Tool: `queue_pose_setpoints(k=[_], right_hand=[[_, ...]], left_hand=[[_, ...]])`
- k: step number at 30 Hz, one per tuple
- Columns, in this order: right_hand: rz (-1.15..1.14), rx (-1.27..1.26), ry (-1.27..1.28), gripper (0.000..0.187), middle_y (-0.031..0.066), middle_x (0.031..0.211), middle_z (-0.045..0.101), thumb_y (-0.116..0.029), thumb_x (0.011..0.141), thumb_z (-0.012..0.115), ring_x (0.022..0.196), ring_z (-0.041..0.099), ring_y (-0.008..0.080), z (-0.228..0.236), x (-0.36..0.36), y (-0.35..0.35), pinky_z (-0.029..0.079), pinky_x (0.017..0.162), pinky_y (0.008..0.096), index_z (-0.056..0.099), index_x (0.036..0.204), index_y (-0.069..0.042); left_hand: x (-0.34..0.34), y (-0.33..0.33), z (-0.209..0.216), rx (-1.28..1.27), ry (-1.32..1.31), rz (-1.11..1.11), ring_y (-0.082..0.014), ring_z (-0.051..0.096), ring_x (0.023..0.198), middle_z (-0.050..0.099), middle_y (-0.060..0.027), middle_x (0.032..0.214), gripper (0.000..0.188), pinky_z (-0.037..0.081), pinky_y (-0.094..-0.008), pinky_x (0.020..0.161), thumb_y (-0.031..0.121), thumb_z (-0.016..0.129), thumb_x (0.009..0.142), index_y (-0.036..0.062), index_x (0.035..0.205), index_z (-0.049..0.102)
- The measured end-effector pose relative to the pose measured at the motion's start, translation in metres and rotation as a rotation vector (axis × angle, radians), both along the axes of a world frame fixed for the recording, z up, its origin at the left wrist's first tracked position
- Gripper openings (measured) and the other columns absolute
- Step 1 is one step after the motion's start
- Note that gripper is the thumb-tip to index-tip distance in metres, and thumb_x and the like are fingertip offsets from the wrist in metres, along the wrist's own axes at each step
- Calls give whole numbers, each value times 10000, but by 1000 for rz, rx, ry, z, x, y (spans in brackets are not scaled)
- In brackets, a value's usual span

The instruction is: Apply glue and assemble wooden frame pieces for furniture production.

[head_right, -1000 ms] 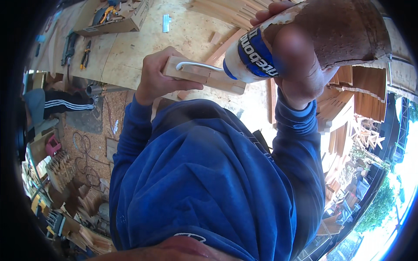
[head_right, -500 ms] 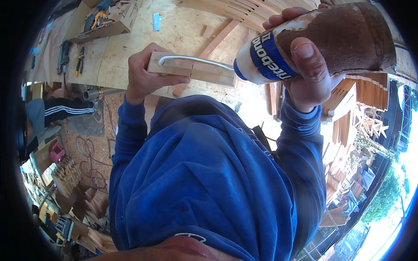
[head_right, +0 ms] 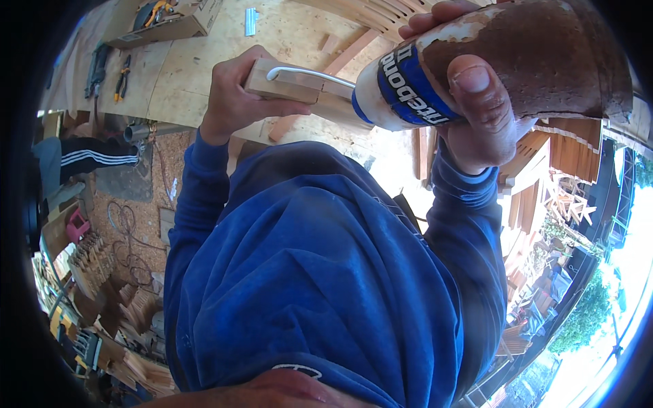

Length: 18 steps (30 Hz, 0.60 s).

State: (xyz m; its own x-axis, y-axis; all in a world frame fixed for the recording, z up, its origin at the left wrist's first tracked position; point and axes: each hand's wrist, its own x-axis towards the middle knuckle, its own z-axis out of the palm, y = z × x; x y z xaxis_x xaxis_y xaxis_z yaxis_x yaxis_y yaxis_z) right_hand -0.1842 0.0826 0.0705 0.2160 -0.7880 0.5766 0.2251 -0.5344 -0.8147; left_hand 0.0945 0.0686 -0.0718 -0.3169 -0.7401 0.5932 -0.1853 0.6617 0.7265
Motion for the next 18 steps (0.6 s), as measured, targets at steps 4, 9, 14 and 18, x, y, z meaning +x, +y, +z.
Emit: queue_pose_setpoints(k=[4,9,14,18], right_hand=[[167,5,-59,717,256,1255,633,-272,878,733,1121,671,385,0,1,-14,537,1016,536,412,1465,-15],[132,-43,-3,711,255,1259,635,-281,869,737,1136,667,392,6,15,-20,537,1020,536,428,1454,-22],[178,-28,32,691,256,1266,637,-282,869,732,1124,673,401,14,30,-27,539,1017,544,440,1441,-26],[225,-14,-7,684,260,1269,636,-276,865,731,1105,680,409,15,38,-37,554,999,547,445,1434,-25]], left_hand=[[0,-4,-3,-100,-23,9,-228,737,699,730,-90,802,638,611,-316,673,504,967,593,65,945,665],[-2,-4,-6,-62,7,28,-233,726,663,724,-97,795,654,595,-321,652,547,948,604,70,951,666],[-3,-4,-4,-38,-46,82,-266,714,634,709,-103,760,667,585,-326,638,589,930,605,79,948,670],[-4,-4,-4,-37,-11,82,-280,703,629,703,-107,748,669,578,-344,639,605,927,592,82,916,663]])
